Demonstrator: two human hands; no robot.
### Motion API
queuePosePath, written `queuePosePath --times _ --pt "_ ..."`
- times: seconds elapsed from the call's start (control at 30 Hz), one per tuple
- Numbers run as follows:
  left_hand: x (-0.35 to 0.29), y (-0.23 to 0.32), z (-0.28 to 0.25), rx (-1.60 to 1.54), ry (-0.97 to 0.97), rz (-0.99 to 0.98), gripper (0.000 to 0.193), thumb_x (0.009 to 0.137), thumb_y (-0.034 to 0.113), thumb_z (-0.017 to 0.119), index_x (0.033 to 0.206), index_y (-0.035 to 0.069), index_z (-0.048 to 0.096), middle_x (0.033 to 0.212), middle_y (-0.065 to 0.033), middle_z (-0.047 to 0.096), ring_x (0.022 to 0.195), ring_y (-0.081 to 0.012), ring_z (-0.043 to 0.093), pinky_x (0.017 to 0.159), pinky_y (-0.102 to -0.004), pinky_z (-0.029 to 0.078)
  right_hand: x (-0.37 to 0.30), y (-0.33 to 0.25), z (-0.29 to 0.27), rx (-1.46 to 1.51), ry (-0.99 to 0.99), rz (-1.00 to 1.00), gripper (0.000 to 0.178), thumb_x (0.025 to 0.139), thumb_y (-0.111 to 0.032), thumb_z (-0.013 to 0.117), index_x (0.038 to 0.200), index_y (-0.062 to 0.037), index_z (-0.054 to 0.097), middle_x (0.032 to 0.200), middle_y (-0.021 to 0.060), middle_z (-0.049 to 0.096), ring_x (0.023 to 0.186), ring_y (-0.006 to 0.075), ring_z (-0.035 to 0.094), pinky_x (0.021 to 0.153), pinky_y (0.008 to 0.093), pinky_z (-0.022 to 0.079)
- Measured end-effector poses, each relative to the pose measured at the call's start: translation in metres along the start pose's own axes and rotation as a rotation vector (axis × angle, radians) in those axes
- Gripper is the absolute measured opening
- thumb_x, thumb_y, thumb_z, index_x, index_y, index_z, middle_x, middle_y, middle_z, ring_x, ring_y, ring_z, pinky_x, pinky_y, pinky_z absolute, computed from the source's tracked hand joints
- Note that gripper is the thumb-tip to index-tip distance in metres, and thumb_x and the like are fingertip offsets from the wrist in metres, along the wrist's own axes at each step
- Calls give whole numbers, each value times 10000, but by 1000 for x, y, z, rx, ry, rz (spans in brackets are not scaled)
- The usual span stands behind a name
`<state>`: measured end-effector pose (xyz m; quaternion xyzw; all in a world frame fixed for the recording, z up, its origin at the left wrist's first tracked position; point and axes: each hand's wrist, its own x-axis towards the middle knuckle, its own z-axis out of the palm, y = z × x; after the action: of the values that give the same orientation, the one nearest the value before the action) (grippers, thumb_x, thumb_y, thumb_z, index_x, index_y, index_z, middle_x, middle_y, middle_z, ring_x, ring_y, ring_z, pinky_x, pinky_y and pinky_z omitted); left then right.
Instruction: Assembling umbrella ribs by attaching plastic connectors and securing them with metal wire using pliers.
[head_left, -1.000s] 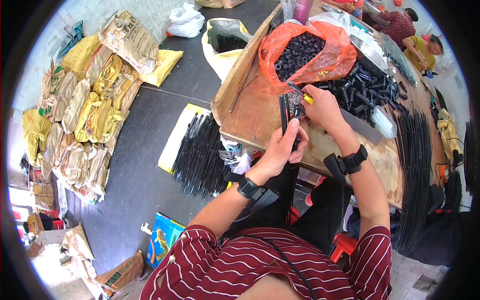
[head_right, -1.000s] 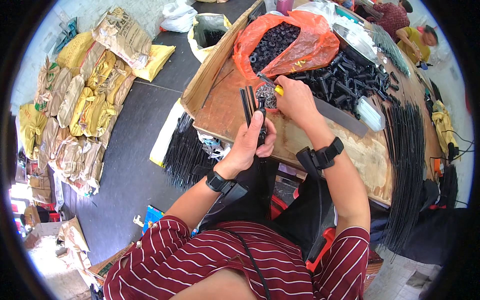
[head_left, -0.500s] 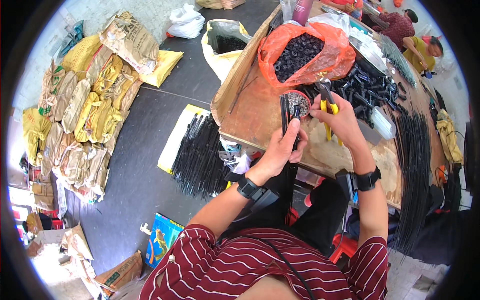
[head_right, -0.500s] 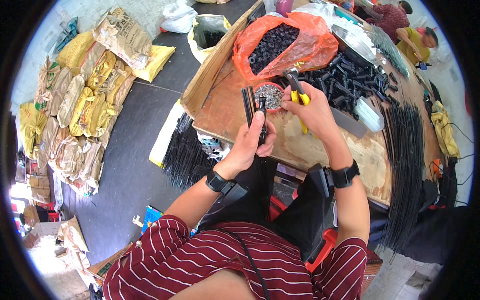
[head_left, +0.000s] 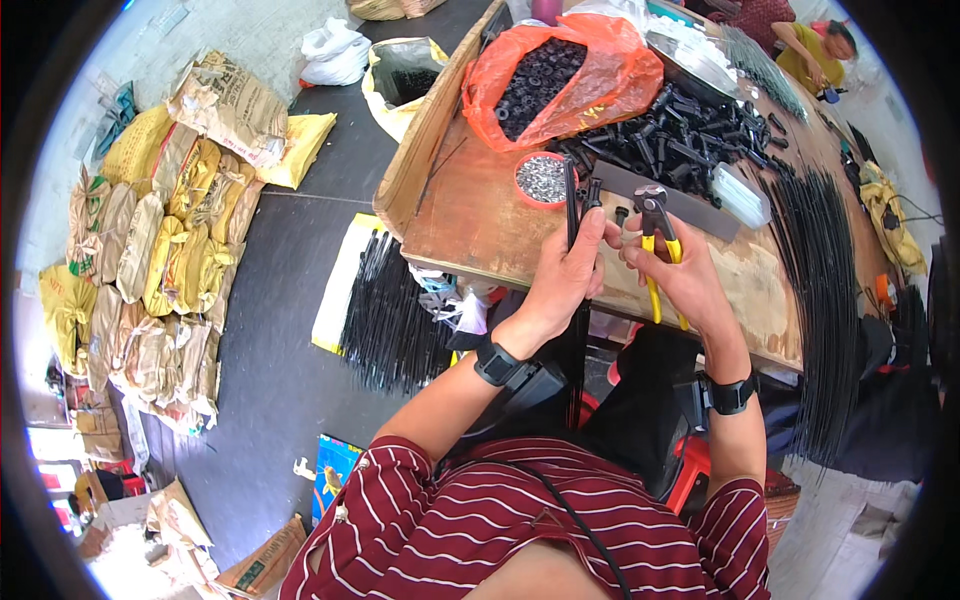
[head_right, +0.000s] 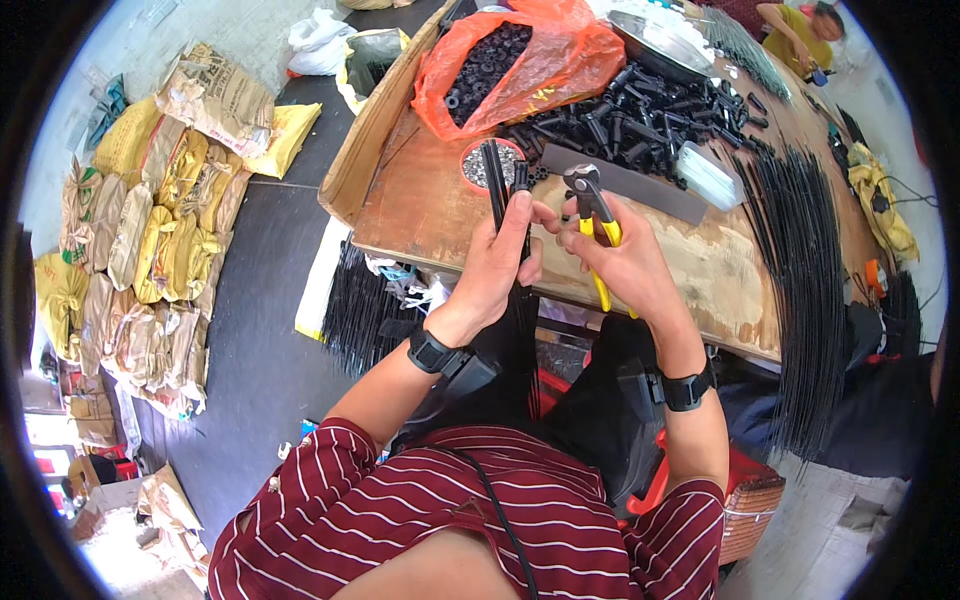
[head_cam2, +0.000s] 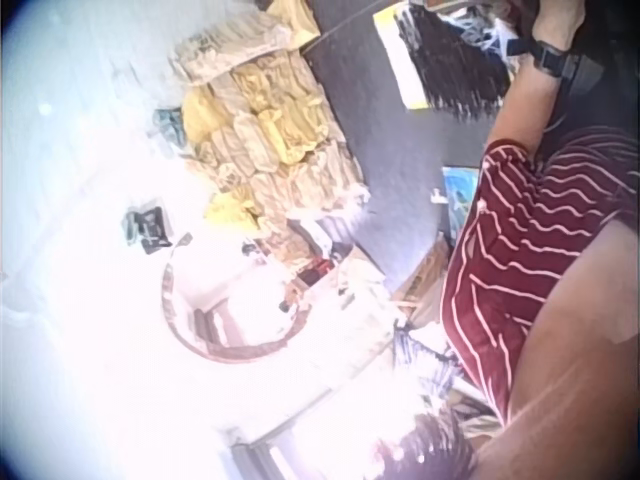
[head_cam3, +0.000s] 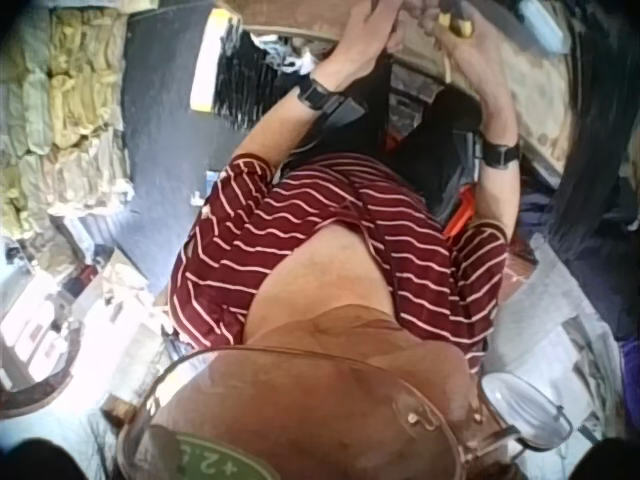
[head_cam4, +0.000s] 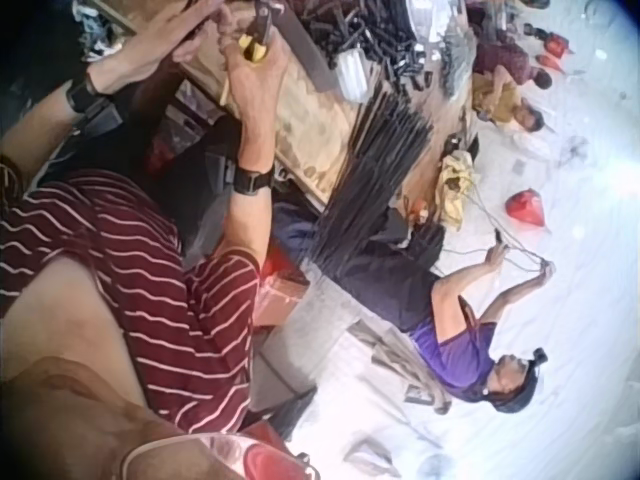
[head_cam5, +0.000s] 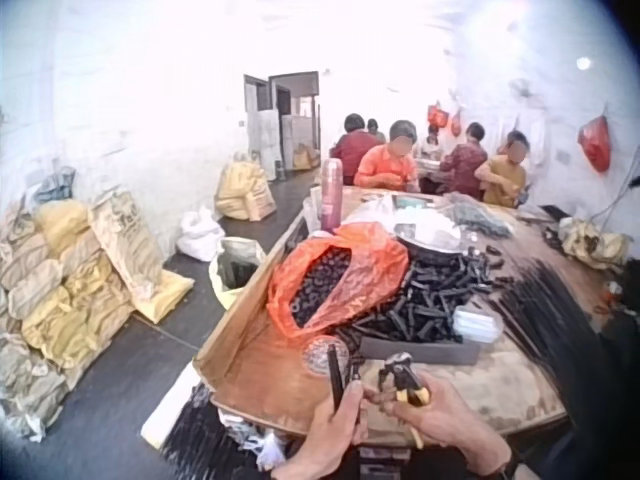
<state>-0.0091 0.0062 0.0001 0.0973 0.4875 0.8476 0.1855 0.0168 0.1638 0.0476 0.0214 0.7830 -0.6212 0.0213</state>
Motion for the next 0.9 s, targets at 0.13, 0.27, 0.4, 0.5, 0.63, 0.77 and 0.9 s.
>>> queuePosePath --times 0.13,0.27,0.4,0.5,0.63,0.77,0.9 --pt "0 -1 8 36 11 -2 467 977 469 417 986 21 549 860 -44 575 482 -46 393 464 -219 335 -4 4 -8 -3 13 29 287 816 -81 662 1087 -30 584 793 12 600 669 71 536 588 230 440" --pt "-1 -4 20 95 1 9 445 990 432 407 965 17 566 871 -49 611 485 -48 401 461 -221 350 -10 7 -16 -13 53 36 296 809 -88 671 1089 -39 589 786 14 605 668 73 548 578 230 441" --pt "-1 -7 27 123 24 -6 430 998 412 398 1001 23 580 866 -42 635 483 -47 393 457 -223 335 -17 10 -25 -32 115 46 297 802 -102 683 1081 -50 596 763 22 607 656 73 554 570 236 446" --pt "-10 2 28 76 115 2 422 983 411 443 994 19 598 931 -56 653 485 -29 378 453 -207 306 -12 20 -13 -46 172 -11 277 799 -124 691 1051 -39 614 784 52 624 712 129 586 643 284 474" --pt "-9 1 37 111 98 20 440 988 404 429 996 -3 594 950 -75 655 466 -44 389 444 -222 330 -16 30 -7 -75 332 -125 234 822 -101 680 1031 -25 605 760 17 618 666 66 548 580 242 451" --pt "-7 0 45 150 59 -8 504 981 463 403 1056 -6 571 1021 -115 635 465 -52 379 448 -227 330 -21 24 -8 -197 477 -142 251 808 -109 690 1028 -23 604 773 51 645 680 106 588 608 273 474" --pt "-9 -1 50 188 78 -29 532 977 473 408 1108 -19 562 1077 -125 626 469 -49 383 447 -225 326 -21 18 4 -219 629 -195 237 799 -119 668 1002 -18 600 850 187 661 799 355 651 684 396 502"
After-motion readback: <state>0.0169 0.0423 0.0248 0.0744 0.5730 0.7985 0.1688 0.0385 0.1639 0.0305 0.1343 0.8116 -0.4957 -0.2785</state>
